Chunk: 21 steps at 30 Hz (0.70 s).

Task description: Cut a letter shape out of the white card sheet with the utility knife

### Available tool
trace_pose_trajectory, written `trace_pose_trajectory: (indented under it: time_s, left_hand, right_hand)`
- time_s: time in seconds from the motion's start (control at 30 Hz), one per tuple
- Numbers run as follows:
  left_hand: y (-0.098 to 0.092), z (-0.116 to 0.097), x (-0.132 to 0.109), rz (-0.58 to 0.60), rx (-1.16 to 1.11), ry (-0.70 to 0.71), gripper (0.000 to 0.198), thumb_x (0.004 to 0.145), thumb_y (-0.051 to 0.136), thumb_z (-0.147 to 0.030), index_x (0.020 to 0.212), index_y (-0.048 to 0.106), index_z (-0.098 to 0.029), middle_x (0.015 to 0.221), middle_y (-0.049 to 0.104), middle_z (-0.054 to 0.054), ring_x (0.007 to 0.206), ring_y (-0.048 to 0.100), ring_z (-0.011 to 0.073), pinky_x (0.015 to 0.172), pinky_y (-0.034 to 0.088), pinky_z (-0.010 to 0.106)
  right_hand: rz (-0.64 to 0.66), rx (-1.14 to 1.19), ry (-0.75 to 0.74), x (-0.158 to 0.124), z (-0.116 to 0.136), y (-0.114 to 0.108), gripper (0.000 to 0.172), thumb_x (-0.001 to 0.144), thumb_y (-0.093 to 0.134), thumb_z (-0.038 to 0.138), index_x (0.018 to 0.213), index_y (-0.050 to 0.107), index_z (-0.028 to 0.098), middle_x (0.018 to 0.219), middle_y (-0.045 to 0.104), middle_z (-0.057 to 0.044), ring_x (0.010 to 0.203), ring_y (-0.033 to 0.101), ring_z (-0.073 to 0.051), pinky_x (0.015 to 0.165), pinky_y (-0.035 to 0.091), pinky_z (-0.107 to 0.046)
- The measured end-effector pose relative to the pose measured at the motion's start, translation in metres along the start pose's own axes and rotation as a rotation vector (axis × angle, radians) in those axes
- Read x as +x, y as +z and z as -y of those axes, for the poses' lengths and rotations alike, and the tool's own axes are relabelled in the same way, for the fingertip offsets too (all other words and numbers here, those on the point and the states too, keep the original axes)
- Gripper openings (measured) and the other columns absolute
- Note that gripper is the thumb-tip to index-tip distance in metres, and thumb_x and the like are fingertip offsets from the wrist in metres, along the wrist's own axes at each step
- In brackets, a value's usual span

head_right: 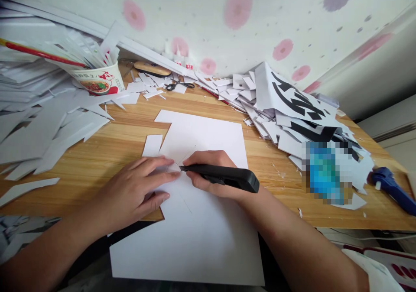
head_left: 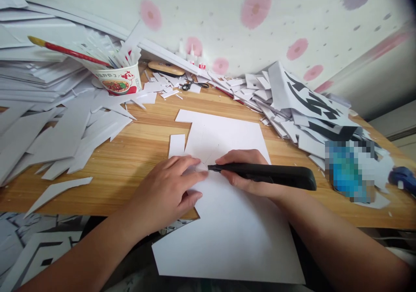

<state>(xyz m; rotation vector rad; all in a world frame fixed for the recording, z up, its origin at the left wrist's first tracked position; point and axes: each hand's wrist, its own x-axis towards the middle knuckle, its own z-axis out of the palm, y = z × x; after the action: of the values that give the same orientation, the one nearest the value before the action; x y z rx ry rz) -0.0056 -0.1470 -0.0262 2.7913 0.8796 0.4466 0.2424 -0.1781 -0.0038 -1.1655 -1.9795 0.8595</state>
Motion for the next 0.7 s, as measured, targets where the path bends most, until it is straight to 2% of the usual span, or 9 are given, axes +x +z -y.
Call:
trace_pose_trajectory:
  time_s: [0.07, 0.23, 0.53, 0.7]
  left_hand:
    - [-0.001, 0.001, 0.000, 0.008, -0.016, -0.006, 0.033, 0.088, 0.059, -0.035, 0.120, 0.061, -0.035, 0.132, 0.054, 0.004, 0.118, 0.053, 0.0269, 0.097, 0.050, 0.048]
    - [-0.002, 0.002, 0.000, 0.031, -0.028, -0.027, 0.030, 0.089, 0.058, -0.035, 0.119, 0.061, -0.035, 0.132, 0.055, 0.003, 0.120, 0.051, 0.0266, 0.099, 0.048, 0.049]
    - [-0.003, 0.001, 0.001, 0.062, -0.048, -0.051, 0.031, 0.089, 0.058, -0.035, 0.120, 0.061, -0.036, 0.134, 0.053, 0.002, 0.121, 0.051, 0.0256, 0.100, 0.048, 0.051]
    - [-0.003, 0.001, 0.002, 0.066, -0.047, -0.060, 0.033, 0.088, 0.059, -0.036, 0.121, 0.060, -0.037, 0.135, 0.053, 0.001, 0.123, 0.050, 0.0252, 0.102, 0.047, 0.051]
  right_hand:
    - [0.008, -0.020, -0.042, -0.001, -0.001, 0.000, 0.021, 0.084, 0.066, 0.019, 0.105, 0.069, 0.019, 0.089, 0.073, -0.002, 0.071, 0.064, -0.012, 0.064, 0.049, -0.021]
    - [0.003, 0.032, -0.018, -0.005, -0.002, -0.003, 0.020, 0.085, 0.064, 0.019, 0.104, 0.069, 0.019, 0.085, 0.072, -0.002, 0.066, 0.063, -0.011, 0.059, 0.049, -0.021]
    - [-0.021, -0.007, -0.176, -0.011, -0.010, -0.003, 0.025, 0.085, 0.063, 0.014, 0.109, 0.067, 0.019, 0.090, 0.072, -0.004, 0.073, 0.066, -0.012, 0.067, 0.051, -0.021]
    - [-0.013, 0.010, -0.191, -0.014, -0.012, -0.004, 0.026, 0.085, 0.063, 0.012, 0.109, 0.066, 0.018, 0.088, 0.071, -0.003, 0.072, 0.064, -0.010, 0.066, 0.050, -0.019]
